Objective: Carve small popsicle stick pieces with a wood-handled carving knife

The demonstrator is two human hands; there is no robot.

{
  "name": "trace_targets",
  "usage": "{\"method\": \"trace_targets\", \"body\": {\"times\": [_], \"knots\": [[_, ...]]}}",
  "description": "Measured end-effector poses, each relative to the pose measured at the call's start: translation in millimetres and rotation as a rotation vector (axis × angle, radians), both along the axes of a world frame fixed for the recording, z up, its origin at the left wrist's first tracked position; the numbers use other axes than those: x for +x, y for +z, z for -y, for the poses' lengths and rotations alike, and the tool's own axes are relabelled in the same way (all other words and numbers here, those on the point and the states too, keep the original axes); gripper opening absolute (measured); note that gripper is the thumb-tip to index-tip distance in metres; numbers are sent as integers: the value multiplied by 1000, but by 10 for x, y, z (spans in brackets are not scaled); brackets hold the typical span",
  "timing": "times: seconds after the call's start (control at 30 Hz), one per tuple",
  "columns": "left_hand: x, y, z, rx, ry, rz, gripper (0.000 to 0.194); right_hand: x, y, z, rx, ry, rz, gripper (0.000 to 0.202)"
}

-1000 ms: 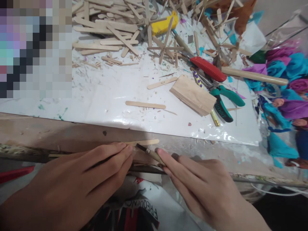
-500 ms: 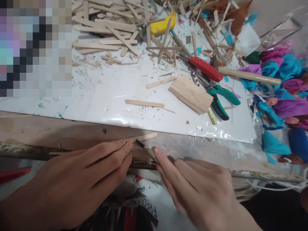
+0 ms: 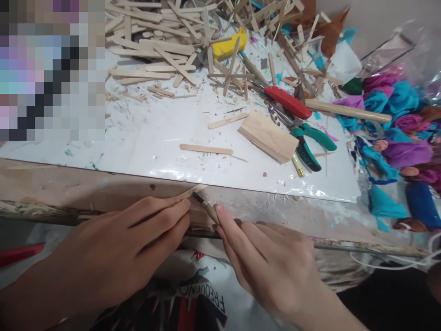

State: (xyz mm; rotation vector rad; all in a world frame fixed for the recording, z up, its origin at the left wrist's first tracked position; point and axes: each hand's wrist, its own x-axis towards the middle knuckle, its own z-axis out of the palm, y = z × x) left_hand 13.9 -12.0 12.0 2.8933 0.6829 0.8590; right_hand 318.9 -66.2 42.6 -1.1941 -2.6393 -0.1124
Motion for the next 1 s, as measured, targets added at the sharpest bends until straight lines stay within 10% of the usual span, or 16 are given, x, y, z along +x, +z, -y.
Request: {"method": "trace_targets", "body": {"times": [0.23, 0.4, 1.0], "knots": [[-164, 28, 88, -351, 14, 151, 36, 246, -34, -105, -133, 5, -121, 77], [-141, -51, 23, -65, 75, 20, 27, 281, -33, -132, -159, 28, -144, 77], [-174, 27, 65, 8, 6, -133, 48, 190, -87, -61, -146, -27, -135, 81]]}}
